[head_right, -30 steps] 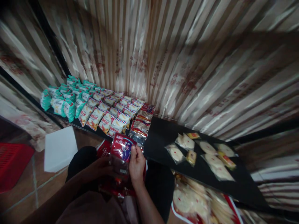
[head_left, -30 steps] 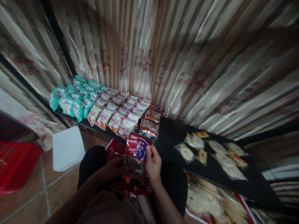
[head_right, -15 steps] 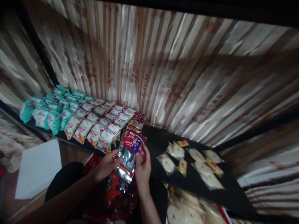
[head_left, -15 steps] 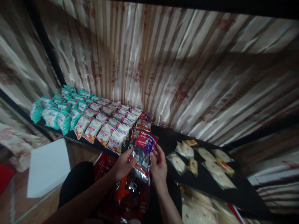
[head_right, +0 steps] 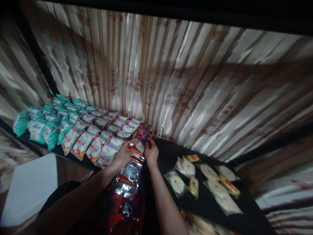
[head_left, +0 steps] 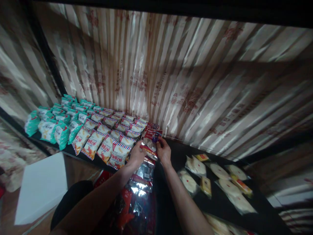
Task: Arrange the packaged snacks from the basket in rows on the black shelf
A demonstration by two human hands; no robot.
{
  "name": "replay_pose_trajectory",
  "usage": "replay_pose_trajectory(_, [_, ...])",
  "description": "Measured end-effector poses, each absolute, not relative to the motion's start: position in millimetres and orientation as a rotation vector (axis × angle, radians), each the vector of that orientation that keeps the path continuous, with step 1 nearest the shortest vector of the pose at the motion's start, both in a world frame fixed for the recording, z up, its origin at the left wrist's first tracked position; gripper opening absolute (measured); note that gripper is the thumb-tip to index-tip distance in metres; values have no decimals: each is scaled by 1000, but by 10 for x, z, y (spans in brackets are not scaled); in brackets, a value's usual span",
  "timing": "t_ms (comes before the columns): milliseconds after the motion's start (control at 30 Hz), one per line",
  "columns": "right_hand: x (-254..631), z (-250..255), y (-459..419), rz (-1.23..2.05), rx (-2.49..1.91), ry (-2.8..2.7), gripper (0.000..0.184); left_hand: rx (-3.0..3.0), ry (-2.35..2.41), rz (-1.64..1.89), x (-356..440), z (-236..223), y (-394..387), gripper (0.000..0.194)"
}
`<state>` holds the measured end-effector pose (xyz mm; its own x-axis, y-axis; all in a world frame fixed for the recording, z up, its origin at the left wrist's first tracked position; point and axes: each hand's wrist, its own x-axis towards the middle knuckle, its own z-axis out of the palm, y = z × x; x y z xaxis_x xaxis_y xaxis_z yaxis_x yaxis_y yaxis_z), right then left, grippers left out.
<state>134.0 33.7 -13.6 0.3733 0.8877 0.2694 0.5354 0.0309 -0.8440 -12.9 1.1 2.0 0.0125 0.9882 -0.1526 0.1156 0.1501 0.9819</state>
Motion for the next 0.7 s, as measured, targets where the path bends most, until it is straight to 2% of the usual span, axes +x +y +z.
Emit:
replay_pose_trajectory(267, [1346, -142, 519, 228, -1822, -1491, 40, 1236, 1454, 961, -104, -43, 245, 54])
replay_pose_trajectory(700, [1354, -219, 601, 71, -1916, -1678, 40, 1365, 1491, 955, -88, -1, 245, 41])
